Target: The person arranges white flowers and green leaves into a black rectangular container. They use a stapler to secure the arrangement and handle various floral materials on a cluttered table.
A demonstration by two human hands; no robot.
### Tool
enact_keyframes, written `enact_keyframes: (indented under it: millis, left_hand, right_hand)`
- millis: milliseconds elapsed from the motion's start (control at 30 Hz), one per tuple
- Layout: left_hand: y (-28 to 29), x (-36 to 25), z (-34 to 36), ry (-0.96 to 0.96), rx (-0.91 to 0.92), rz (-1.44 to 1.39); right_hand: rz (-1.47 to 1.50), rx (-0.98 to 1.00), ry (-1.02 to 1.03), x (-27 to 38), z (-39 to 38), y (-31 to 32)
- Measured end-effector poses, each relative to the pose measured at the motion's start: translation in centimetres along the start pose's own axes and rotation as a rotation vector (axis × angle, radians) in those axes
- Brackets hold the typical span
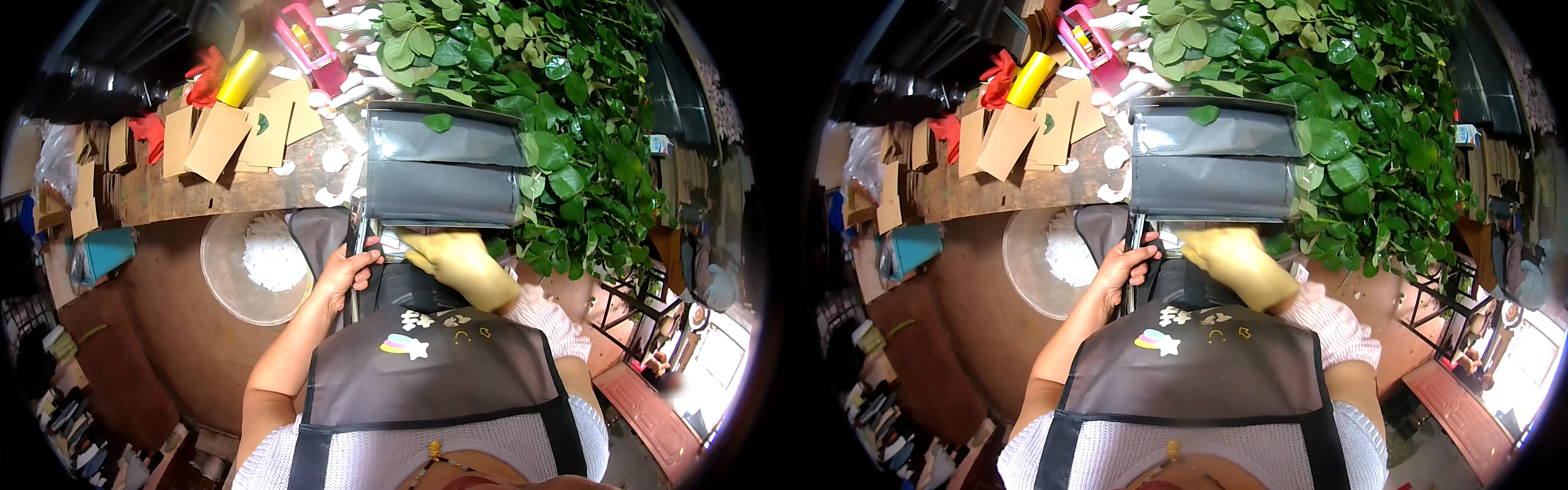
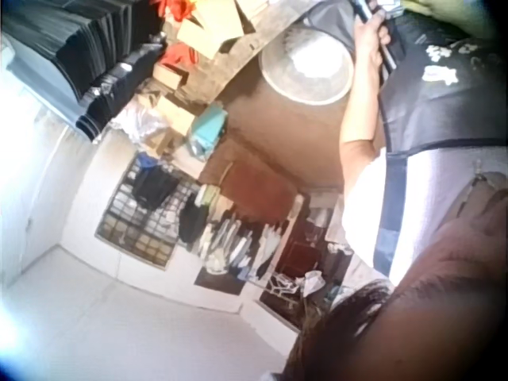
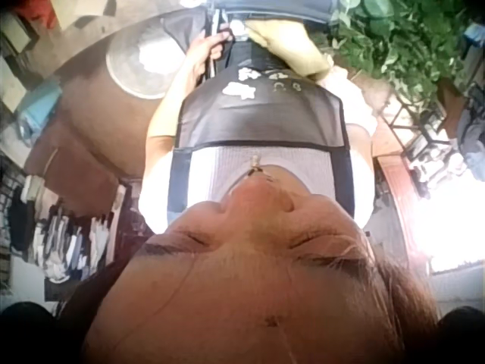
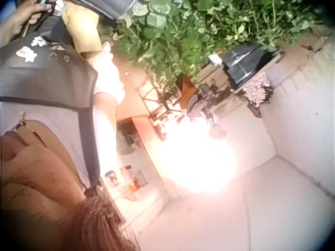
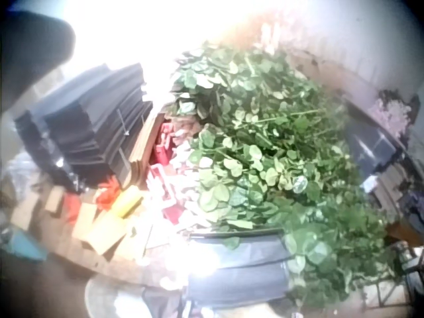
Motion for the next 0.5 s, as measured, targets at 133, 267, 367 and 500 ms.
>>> enact_keyframes:
  millis: [133,267,367,500]
  left_hand:
    - [0.2,0.4,-0.2,-0.012,0.01,-0.041]
    - [0.6,0.8,0.1,-0.025,0.064,-0.068]
    - [0.6,0.7,0.2,-0.02,0.067,-0.068]
    - [0.6,0.8,0.3,-0.005,0.053,-0.084]
  right_hand:
    - [-0.049,-0.121,0.151,0.3,3.9,-1.8]
    - [-0.114,0.027,0.082,1.4,4.6,-2.2]
    - [-0.007,-0.042,0.024,0.9,3.4,-1.5]
    - [0.151,-0.225,0.125,1.3,0.9,1.8]
Point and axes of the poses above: each hand's wrist, its own z-axis towards the middle knuckle, its own y-axis out of the back of the hand, x = y × z, the point moved 5 cm from there along z, towards the middle knuckle, and after that the axes turned 2 degrees about y, right-handed, at the moved point
